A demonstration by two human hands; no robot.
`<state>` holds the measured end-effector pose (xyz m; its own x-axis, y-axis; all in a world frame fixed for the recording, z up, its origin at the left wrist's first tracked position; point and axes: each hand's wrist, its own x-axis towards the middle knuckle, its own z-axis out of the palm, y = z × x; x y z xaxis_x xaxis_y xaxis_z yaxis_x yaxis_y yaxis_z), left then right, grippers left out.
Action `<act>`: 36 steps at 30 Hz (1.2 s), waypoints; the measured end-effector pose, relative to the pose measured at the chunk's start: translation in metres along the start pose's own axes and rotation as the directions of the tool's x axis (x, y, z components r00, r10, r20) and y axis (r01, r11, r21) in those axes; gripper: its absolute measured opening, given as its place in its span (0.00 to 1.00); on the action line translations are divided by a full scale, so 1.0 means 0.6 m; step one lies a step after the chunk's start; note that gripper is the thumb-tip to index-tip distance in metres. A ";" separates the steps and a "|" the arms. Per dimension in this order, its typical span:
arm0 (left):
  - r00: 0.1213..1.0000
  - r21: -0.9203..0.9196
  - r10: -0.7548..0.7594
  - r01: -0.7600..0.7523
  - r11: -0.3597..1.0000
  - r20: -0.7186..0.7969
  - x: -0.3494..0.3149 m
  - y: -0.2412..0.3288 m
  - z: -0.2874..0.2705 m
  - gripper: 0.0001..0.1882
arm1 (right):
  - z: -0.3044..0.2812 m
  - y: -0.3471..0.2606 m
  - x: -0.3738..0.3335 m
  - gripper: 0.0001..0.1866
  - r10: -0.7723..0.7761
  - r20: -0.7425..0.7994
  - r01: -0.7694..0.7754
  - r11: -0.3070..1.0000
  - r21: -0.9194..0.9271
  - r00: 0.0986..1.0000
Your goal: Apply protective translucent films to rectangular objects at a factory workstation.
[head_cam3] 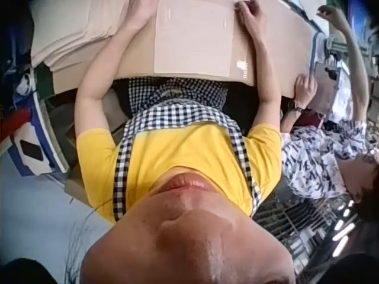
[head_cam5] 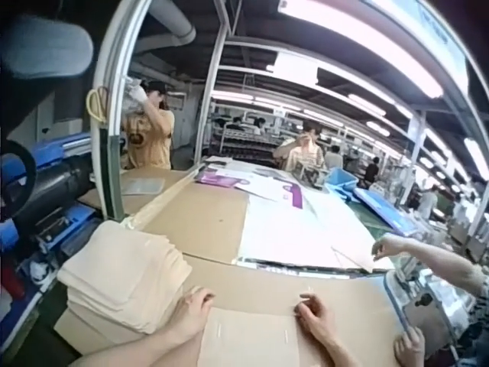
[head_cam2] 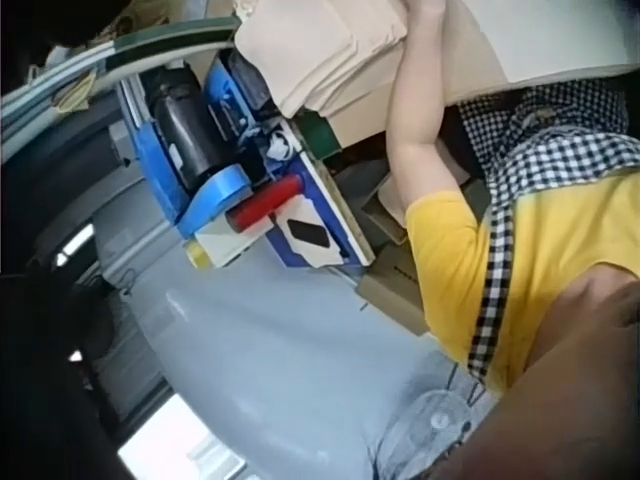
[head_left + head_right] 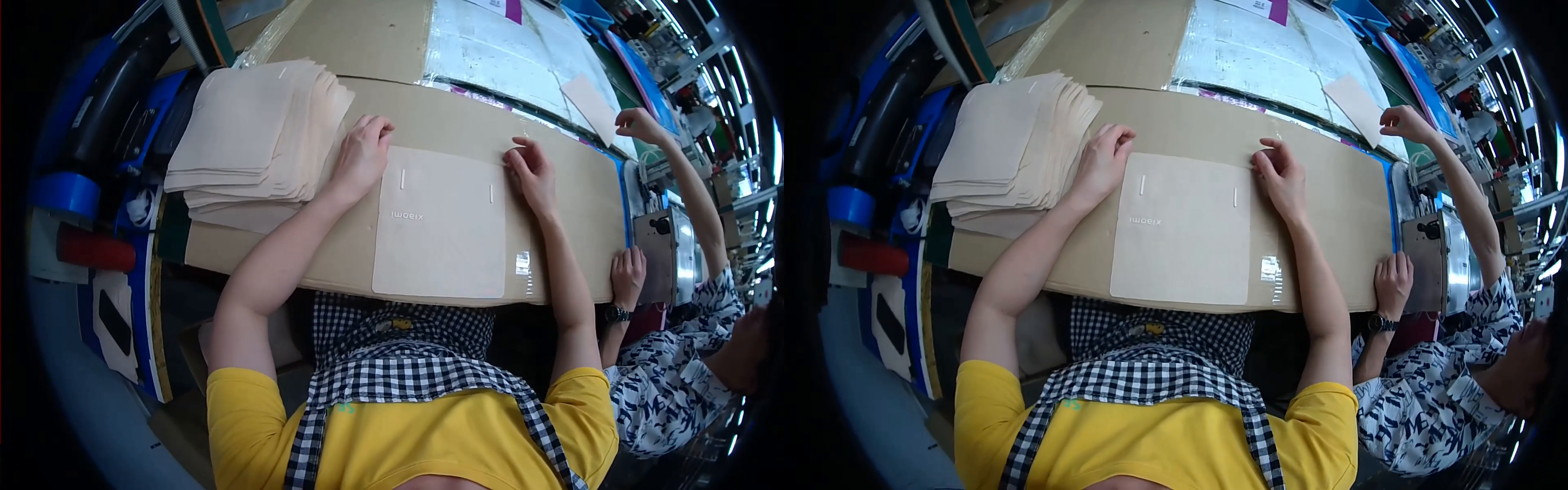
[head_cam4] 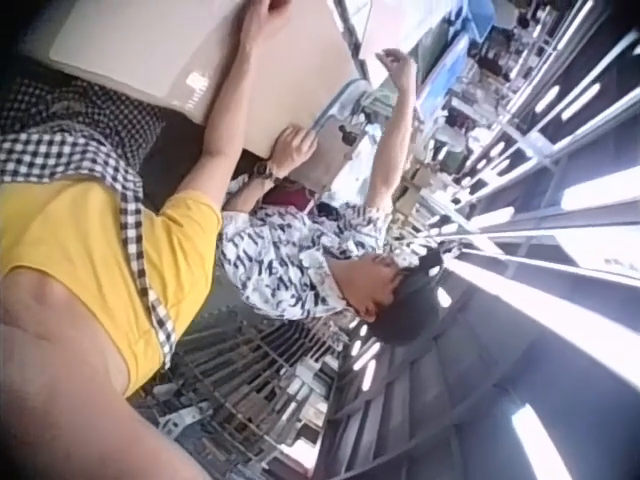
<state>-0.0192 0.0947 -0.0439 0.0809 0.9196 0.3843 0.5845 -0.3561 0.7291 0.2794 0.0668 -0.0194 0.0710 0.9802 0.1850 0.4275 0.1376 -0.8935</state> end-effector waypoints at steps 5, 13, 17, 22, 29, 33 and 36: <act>1.000 -0.018 -0.017 0.017 1.000 0.014 -0.001 0.000 -0.005 0.07 | 0.004 0.006 0.000 0.14 -0.015 0.010 0.015 1.000 -0.024 1.000; 1.000 -0.045 0.006 -0.006 0.999 0.017 -0.002 0.003 -0.007 0.06 | 0.001 0.015 -0.001 0.16 -0.079 0.065 0.085 0.991 -0.101 0.995; 1.000 -0.031 0.018 -0.018 0.999 0.019 -0.003 -0.002 -0.009 0.06 | 0.004 0.009 -0.003 0.15 -0.091 0.066 0.098 0.989 -0.107 0.994; 1.000 -0.024 0.005 -0.004 1.000 0.020 -0.002 0.000 -0.006 0.06 | 0.002 0.004 -0.005 0.15 -0.096 0.065 0.103 0.988 -0.116 0.993; 0.999 -0.030 0.032 -0.031 0.999 0.012 0.001 0.001 -0.002 0.06 | -0.004 0.005 0.000 0.13 -0.131 0.048 0.137 0.981 -0.137 0.990; 1.000 -0.020 -0.004 0.003 1.000 -0.031 -0.003 0.001 -0.011 0.05 | -0.026 -0.017 0.035 0.12 -0.142 -0.164 0.079 0.938 -0.339 0.976; 0.998 -0.126 -0.043 0.036 0.991 -0.051 0.004 0.018 -0.011 0.04 | -0.143 0.067 0.136 0.11 -0.319 -0.265 0.102 0.792 -0.602 0.910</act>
<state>-0.0181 0.0916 -0.0311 0.0142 0.9245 0.3810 0.4809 -0.3404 0.8080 0.3800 0.1401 -0.0053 0.1675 0.8101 0.5619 0.8885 0.1230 -0.4421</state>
